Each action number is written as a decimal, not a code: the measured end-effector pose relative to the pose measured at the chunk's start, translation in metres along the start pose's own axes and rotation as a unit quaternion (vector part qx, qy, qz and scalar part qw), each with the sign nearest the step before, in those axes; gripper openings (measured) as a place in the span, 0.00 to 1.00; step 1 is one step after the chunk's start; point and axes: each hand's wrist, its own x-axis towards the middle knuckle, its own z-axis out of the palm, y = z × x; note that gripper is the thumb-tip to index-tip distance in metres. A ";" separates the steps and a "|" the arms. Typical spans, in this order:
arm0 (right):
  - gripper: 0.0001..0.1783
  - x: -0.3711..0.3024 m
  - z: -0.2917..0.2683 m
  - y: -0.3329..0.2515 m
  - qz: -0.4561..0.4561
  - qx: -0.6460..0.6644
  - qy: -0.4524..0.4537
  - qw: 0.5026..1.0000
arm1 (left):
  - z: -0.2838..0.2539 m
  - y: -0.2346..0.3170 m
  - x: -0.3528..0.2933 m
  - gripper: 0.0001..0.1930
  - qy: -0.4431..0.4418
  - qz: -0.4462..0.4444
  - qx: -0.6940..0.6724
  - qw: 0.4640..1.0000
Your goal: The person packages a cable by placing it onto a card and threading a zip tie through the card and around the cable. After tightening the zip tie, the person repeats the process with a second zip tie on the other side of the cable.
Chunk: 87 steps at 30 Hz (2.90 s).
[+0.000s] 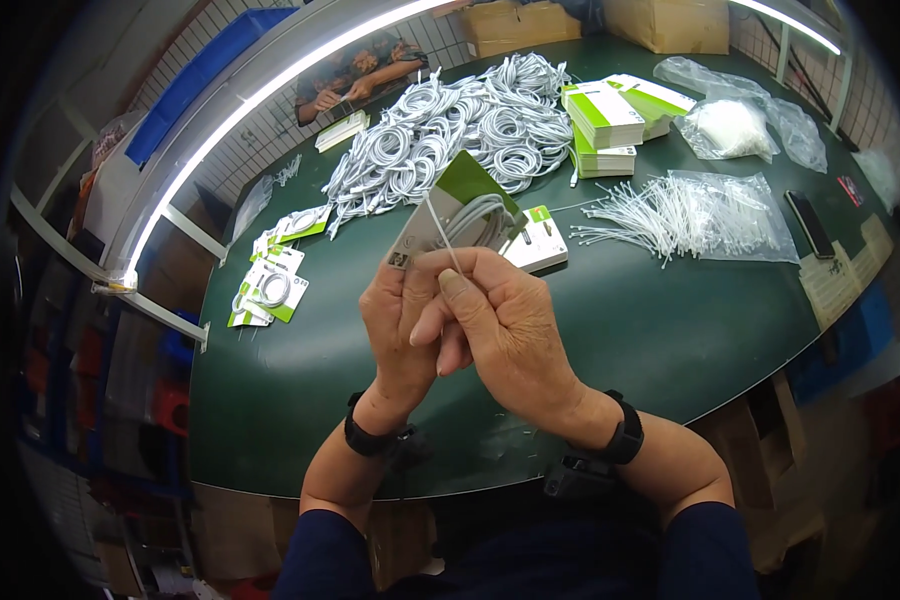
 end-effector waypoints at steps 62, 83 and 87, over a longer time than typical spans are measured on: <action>0.10 0.041 -0.137 0.019 -0.044 -0.306 -0.031 0.951 | -0.002 -0.021 0.018 0.10 -0.006 0.148 0.110 0.983; 0.05 0.040 -0.144 0.019 -0.158 -0.254 0.001 0.954 | 0.002 -0.022 0.012 0.19 -0.049 0.296 0.323 0.897; 0.07 0.037 -0.137 0.013 -0.195 -0.290 -0.001 0.937 | -0.001 -0.021 0.008 0.18 -0.057 0.286 0.299 0.909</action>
